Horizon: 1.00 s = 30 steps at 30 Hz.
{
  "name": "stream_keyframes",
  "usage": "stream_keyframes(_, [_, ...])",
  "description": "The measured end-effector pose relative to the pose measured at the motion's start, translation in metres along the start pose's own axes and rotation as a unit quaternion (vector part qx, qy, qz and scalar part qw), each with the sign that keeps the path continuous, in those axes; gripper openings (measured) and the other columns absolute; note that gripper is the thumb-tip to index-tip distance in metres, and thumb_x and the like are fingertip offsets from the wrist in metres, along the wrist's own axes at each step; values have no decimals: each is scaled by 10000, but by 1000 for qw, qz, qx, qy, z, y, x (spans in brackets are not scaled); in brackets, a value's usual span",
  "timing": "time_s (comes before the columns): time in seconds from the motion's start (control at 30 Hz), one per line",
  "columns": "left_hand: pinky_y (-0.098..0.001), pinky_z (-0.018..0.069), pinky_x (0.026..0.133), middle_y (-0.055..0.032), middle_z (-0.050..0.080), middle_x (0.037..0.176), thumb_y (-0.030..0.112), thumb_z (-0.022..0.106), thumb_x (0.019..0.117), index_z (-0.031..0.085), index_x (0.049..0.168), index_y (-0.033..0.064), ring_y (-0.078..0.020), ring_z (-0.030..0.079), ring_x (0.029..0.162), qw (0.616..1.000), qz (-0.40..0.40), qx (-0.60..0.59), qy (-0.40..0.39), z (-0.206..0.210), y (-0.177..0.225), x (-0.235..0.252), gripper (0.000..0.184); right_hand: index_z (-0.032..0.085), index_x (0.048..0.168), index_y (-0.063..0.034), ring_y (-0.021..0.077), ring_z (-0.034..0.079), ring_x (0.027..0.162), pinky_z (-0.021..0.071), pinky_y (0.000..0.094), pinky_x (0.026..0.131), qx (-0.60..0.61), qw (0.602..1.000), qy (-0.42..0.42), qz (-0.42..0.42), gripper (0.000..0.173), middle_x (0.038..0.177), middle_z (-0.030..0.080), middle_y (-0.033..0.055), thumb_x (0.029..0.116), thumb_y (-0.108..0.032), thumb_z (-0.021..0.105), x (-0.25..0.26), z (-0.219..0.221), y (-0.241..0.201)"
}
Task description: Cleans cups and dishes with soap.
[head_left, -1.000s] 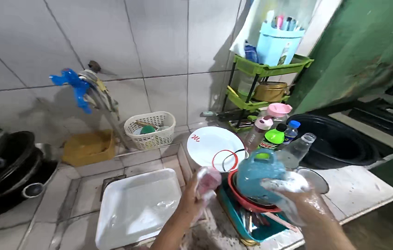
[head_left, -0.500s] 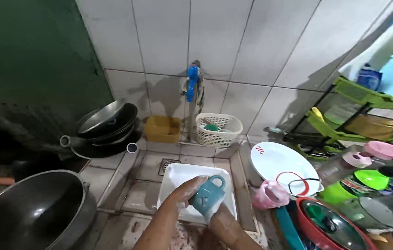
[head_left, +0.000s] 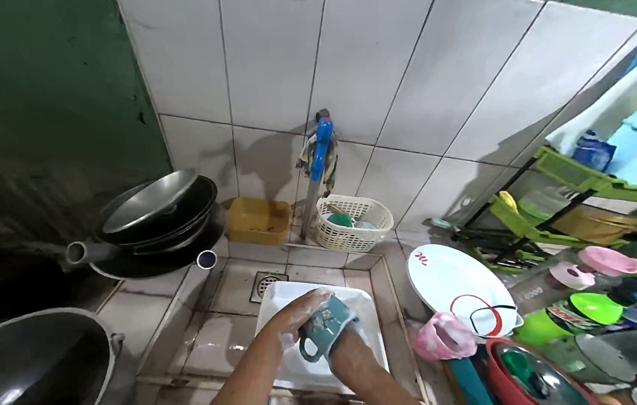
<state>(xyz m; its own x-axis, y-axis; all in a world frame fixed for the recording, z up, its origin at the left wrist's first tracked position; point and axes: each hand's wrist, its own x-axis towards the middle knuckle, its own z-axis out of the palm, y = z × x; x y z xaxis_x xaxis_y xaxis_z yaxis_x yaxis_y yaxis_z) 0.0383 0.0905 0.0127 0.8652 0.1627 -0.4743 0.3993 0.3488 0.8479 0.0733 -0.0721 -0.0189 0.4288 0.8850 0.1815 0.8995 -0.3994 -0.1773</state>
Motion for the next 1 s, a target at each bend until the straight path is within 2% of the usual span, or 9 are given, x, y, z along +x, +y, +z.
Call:
stream_keyframes(0.13, [-367, 543, 866, -88, 666, 1122, 376, 389, 1100, 554, 1374, 120, -174, 651, 992, 996, 38, -81, 4, 3, -3, 9, 410, 613, 1261, 127, 254, 663, 1176, 508, 392, 1056, 351, 905, 13, 242, 515, 1207, 697, 220, 876, -181, 760, 23, -30, -3])
stream_keyframes(0.27, [-337, 560, 873, -87, 648, 1188, 320, 446, 1023, 443, 1473, 101, -141, 656, 1007, 987, 127, -98, -10, 12, -21, 19, 501, 548, 1215, -19, 183, 678, 787, 599, 381, 699, 743, 511, 151, 406, 243, 917, 662, 107, 1087, -167, 404, 56, -50, -9])
stream_keyframes(0.3, [-326, 565, 845, -83, 650, 1165, 298, 442, 1034, 436, 1476, 104, -135, 661, 976, 987, 124, -105, -13, 13, -21, 21, 483, 535, 1235, -7, 179, 669, 805, 592, 371, 715, 730, 532, 152, 402, 253, 938, 650, 112, 1091, -159, 393, 56, -47, -10])
stream_keyframes(0.43, [-312, 560, 768, -65, 664, 1027, 315, 425, 1090, 547, 1338, 78, -125, 652, 866, 998, 39, -41, -19, 3, -2, 20, 364, 705, 1112, 93, 294, 702, 1113, 547, 457, 1004, 215, 963, 63, 148, 419, 1116, 737, 209, 842, -227, 724, 23, -4, -4])
stream_keyframes(0.53, [-363, 540, 802, -116, 640, 1143, 339, 434, 1089, 523, 1417, 120, -184, 636, 945, 997, -7, 71, -25, -1, 9, 18, 404, 754, 1134, 19, 425, 686, 1152, 535, 589, 991, -7, 1000, 22, 20, 294, 1163, 732, 242, 917, -152, 650, 4, 23, 11])
stream_keyframes(0.63, [-403, 532, 875, -142, 642, 1145, 403, 386, 1100, 549, 1353, 53, -224, 635, 1006, 998, -25, -27, 41, 1, 7, 11, 462, 711, 1142, 82, 377, 685, 1147, 537, 527, 1006, 124, 988, -15, 86, 377, 1154, 718, 253, 883, -191, 693, 17, -3, 6])
stream_keyframes(0.77, [-400, 586, 793, -112, 683, 1032, 417, 285, 1113, 552, 1267, 52, -215, 688, 920, 977, 21, -208, 27, -4, -23, 9, 478, 599, 1181, 44, 104, 698, 831, 600, 277, 769, 586, 754, 33, 295, 358, 941, 709, 68, 870, -54, 747, 27, -51, 7])
stream_keyframes(0.87, [-484, 587, 816, -152, 658, 1180, 443, 221, 1114, 466, 1408, 101, -296, 680, 1023, 964, 22, -263, -27, 4, -48, 3, 513, 561, 1185, -14, 133, 688, 797, 604, 323, 707, 779, 543, 114, 293, 195, 907, 686, 58, 1032, -38, 442, 29, -38, 18])
stream_keyframes(1.0, [-424, 600, 784, -148, 683, 1028, 499, 256, 1095, 554, 1254, 83, -272, 696, 912, 918, 36, -394, -21, 20, -72, 0, 536, 569, 1208, -50, 231, 696, 887, 600, 434, 762, 836, 428, 127, 320, 379, 969, 688, 126, 1116, -312, 311, 33, -19, 29])
